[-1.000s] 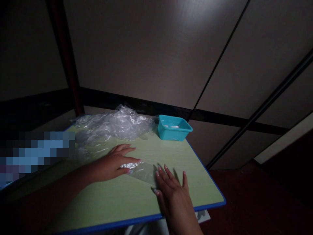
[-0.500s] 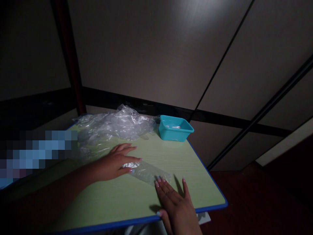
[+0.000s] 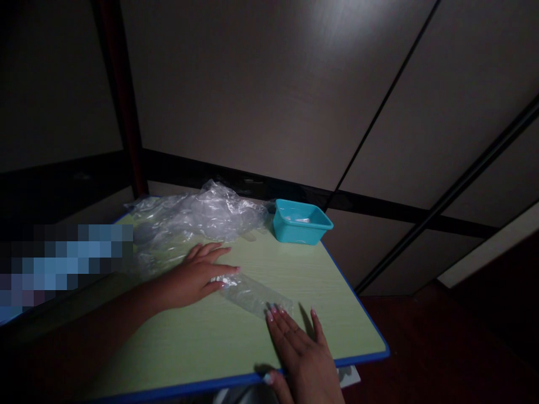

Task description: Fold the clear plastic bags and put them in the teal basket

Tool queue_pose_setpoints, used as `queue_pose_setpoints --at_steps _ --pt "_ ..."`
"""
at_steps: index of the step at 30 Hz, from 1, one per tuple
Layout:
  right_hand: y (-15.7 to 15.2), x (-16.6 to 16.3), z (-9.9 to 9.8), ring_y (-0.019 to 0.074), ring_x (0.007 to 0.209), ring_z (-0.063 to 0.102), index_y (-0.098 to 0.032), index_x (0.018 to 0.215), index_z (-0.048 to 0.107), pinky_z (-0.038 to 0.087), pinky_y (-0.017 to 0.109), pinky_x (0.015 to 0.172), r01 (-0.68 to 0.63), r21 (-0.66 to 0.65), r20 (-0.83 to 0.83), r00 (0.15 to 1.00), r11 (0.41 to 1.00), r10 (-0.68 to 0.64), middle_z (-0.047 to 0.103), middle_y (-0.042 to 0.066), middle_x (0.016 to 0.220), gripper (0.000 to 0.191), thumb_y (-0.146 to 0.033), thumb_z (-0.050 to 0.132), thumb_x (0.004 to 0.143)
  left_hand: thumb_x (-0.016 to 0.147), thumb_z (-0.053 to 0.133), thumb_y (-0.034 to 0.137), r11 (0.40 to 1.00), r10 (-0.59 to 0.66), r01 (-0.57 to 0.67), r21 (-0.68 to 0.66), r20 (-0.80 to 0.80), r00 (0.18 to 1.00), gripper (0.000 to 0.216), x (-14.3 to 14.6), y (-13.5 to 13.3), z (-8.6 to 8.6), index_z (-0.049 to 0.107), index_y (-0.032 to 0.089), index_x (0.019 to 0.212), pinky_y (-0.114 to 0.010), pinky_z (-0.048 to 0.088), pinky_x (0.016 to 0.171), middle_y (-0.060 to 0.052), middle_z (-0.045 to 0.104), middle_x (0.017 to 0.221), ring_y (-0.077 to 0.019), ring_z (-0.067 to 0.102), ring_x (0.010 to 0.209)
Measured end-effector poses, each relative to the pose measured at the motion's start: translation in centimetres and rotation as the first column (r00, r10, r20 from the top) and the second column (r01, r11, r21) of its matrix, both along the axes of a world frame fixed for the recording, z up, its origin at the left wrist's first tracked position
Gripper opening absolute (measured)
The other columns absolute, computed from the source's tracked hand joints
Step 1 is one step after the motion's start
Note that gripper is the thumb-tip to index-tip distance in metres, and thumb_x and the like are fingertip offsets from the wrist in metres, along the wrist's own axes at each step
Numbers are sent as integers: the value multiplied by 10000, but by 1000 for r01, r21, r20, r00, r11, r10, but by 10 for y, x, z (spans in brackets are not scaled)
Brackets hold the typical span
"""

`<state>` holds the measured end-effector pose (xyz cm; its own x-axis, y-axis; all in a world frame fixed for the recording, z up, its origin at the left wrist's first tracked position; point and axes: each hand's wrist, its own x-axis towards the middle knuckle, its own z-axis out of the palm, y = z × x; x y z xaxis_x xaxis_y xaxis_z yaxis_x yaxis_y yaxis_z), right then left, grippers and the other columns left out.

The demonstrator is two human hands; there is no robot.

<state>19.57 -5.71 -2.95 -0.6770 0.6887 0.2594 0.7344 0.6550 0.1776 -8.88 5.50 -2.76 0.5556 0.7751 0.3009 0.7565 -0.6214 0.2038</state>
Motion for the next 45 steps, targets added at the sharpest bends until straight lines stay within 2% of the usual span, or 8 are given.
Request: queue_pose_setpoints --at_steps 4,9,12,18,25,31,38,45 --pt "0 0 1 265 1215 419 -156 1427 90 237 557 1030 3 6 -5 1000 1000 -3 404 102 1353 736 -451 440 851 848 522 267 994 -18 11 111 58 998 378 14 -11 12 517 308 1224 -526 51 1065 -44 377 1394 -260 224 1315" --pt "0 -3 1 268 1206 429 -159 1427 120 213 536 1047 12 12 -46 999 1000 -11 424 110 1339 736 -484 437 847 874 442 478 928 -372 372 6 84 925 594 39 -39 24 277 233 1389 -437 120 1104 -50 249 1460 -221 181 1345" --pt "0 -3 -1 268 1221 410 -152 1426 121 163 543 1059 17 7 -32 999 1000 -17 418 110 1343 741 -488 439 847 869 390 551 878 -465 472 -85 85 881 710 47 -48 22 164 172 1425 -405 148 1107 -98 153 1476 -234 133 1355" --pt "0 -2 -1 261 1233 395 -154 1430 90 124 533 1071 20 2 -14 1000 1000 -20 385 108 1363 747 -470 439 850 875 307 590 888 -417 413 -202 26 909 717 47 -44 15 217 121 1411 -392 152 1104 -127 130 1474 -248 92 1356" --pt "0 -4 3 255 1258 359 -141 1430 72 45 544 1075 34 -64 -2 999 997 -35 350 103 1386 745 -440 437 854 856 300 627 917 -359 353 -186 1 933 729 47 -40 6 255 144 1400 -456 143 1089 -142 162 1465 -284 74 1353" --pt "-4 -6 1 328 1294 261 -173 1433 45 48 682 993 139 -67 -55 988 988 -143 297 113 1411 725 -425 410 861 848 343 620 923 -354 340 -182 -53 934 729 47 -39 7 243 160 1404 -473 160 1074 -168 148 1460 -300 66 1349" --pt "12 -51 7 272 1339 123 -143 1418 140 12 651 1010 466 -215 -88 866 858 -492 142 87 1454 584 -443 206 921 849 390 582 925 -352 333 -184 -81 932 721 49 -38 5 194 181 1415 -458 128 1081 -144 79 1475 -287 27 1353" --pt "27 -80 17 249 1346 95 -89 1405 179 -6 584 1048 508 -348 -50 829 788 -557 151 100 1448 672 -532 97 906 862 455 362 928 -348 324 -184 -110 931 659 50 -39 5 153 196 1423 -426 112 1094 -117 47 1483 -259 28 1357"
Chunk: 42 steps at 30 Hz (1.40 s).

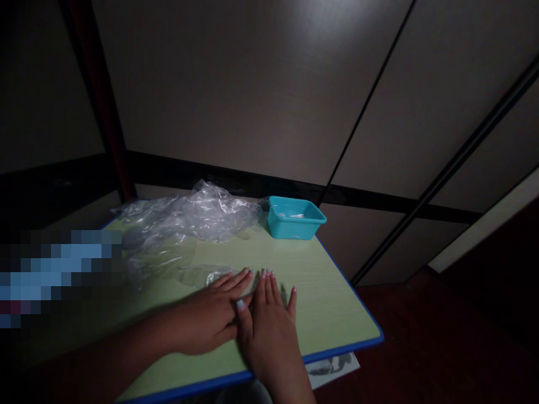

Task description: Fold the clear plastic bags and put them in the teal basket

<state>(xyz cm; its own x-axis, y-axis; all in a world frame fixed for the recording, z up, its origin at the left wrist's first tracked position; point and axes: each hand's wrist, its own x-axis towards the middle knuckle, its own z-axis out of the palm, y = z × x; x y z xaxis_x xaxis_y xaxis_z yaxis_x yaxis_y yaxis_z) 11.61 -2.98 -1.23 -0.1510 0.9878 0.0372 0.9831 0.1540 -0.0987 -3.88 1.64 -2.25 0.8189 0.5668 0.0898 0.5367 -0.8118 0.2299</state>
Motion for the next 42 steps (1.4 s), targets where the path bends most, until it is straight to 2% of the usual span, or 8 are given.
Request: queue_pose_setpoints --at_steps 10,14,22,30,37,39,42 --pt "-7 32 -13 241 1347 40 -101 1416 109 63 537 1070 51 -45 86 995 998 -47 60 67 1462 669 -521 149 898 912 338 481 1000 -14 15 -15 26 1000 581 -5 -1 -1 223 201 1409 -468 122 1084 -122 84 1478 -279 22 1353" --pt "-9 39 -13 225 1348 43 -117 1419 87 89 521 1073 71 -47 92 994 996 -67 60 50 1465 664 -525 147 897 889 379 516 999 -27 28 -27 44 999 600 -7 0 -2 234 244 1404 -491 145 1070 -130 68 1473 -301 24 1347" --pt "-7 44 -9 212 1349 57 -145 1420 70 107 504 1072 72 -47 97 993 996 -67 64 56 1469 672 -551 154 892 852 469 513 998 -42 45 -43 86 995 568 -9 -2 -1 310 331 1366 -495 171 1065 -77 63 1483 -318 45 1344" --pt "-3 59 -10 197 1350 38 -160 1419 62 88 506 1071 74 -56 144 987 996 -65 44 39 1471 636 -519 143 900 831 478 545 996 -45 54 -74 118 992 621 -13 -3 2 336 267 1368 -445 189 1073 -102 100 1475 -308 77 1344" --pt "3 77 -10 194 1350 40 -197 1419 57 59 529 1062 53 -84 125 991 995 -43 65 40 1475 612 -519 144 906 855 390 578 994 -78 88 -66 134 988 630 -12 -5 3 325 230 1377 -414 213 1071 -111 159 1468 -287 135 1341" --pt "4 76 -11 209 1351 42 -192 1419 74 30 568 1045 87 -48 120 990 995 -80 66 52 1476 600 -503 148 910 853 398 575 994 -75 85 -69 141 987 630 -12 -5 2 331 228 1374 -417 213 1071 -111 156 1469 -287 126 1342" --pt "5 64 -12 217 1354 23 -167 1418 42 -5 612 1019 140 74 98 984 987 -147 46 60 1477 584 -458 140 920 849 433 552 993 -78 91 -75 160 984 623 -12 -5 1 338 224 1370 -429 224 1066 -113 151 1469 -287 121 1344"
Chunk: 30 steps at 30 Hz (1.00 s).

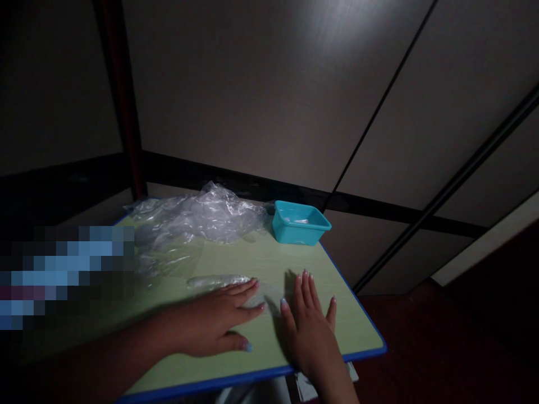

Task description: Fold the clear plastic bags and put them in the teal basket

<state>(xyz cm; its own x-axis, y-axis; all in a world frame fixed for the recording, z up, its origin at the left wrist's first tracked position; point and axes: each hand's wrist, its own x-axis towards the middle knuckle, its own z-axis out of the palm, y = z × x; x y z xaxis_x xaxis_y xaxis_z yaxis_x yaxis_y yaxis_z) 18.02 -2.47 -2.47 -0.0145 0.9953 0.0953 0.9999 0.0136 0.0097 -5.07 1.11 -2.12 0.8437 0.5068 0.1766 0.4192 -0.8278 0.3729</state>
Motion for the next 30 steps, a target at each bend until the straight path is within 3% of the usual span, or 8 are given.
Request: queue_pose_setpoints --at_steps 3,10,17,22,26,30 --pt "2 -19 1 201 1356 15 -160 1419 30 7 594 1033 -56 33 -34 998 998 57 39 47 1479 572 -432 136 927 850 449 531 1000 -11 11 12 3 1000 592 0 0 1 396 200 1338 -433 228 1063 -139 183 1458 -291 143 1343" --pt "11 -46 6 193 1355 20 -171 1425 61 52 534 1062 -182 -55 -85 980 982 177 33 36 1478 579 -452 138 926 842 481 503 997 -9 11 73 -22 1000 472 2 1 2 569 159 1153 -406 211 1077 -153 418 1354 -273 182 1340" --pt "14 -33 3 189 1355 55 -225 1420 76 133 503 1062 -203 -98 -58 978 974 198 80 7 1479 544 -443 163 929 848 505 450 998 -8 7 70 14 1000 455 -4 3 7 520 200 1229 -399 271 1047 -128 323 1418 -277 288 1303" --pt "13 -16 7 186 1353 70 -294 1413 52 126 521 1055 -245 -93 -40 969 965 242 90 -5 1481 516 -412 203 933 848 527 342 981 124 -140 132 124 984 306 -13 11 17 586 259 1136 -359 341 975 -56 533 1234 -230 457 1142" --pt "12 -3 8 186 1351 96 -329 1405 46 95 535 1054 -301 -75 -42 953 951 299 122 -5 1479 513 -405 235 933 789 607 321 955 226 -251 159 160 961 363 -18 18 17 573 265 1146 -365 347 943 -55 543 1153 -239 446 1099" --pt "12 3 8 186 1348 118 -335 1403 55 112 524 1055 -334 -49 -54 942 941 331 148 8 1477 514 -398 255 933 782 618 281 952 233 -256 165 146 961 370 -21 24 16 562 258 1147 -339 353 915 -44 559 1078 -220 465 1039"
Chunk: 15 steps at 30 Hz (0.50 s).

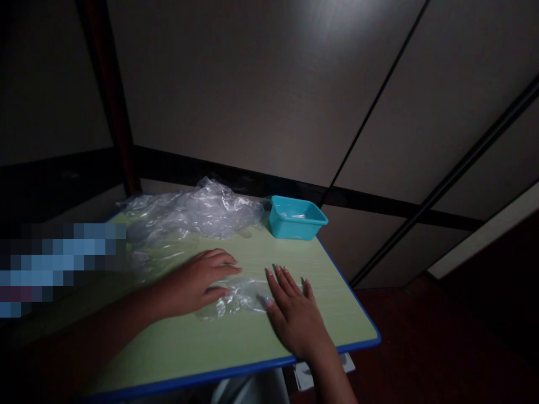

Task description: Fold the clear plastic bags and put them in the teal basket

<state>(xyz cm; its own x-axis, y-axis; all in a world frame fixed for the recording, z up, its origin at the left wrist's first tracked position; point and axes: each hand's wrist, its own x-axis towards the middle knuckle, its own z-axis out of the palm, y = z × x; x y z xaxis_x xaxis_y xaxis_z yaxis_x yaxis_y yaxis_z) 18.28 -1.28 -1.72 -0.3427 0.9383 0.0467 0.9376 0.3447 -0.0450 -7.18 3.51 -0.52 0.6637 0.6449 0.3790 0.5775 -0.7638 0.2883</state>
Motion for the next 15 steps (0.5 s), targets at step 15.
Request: queue_pose_setpoints --at_steps 15 --pt "-1 -1 1 191 1343 145 -334 1400 96 132 525 1052 14 9 -25 1000 1000 -13 168 6 1471 500 -422 251 933 828 537 249 996 87 -88 -17 -41 995 68 16 5 -8 589 209 845 -286 387 768 -21 579 856 -181 516 845"
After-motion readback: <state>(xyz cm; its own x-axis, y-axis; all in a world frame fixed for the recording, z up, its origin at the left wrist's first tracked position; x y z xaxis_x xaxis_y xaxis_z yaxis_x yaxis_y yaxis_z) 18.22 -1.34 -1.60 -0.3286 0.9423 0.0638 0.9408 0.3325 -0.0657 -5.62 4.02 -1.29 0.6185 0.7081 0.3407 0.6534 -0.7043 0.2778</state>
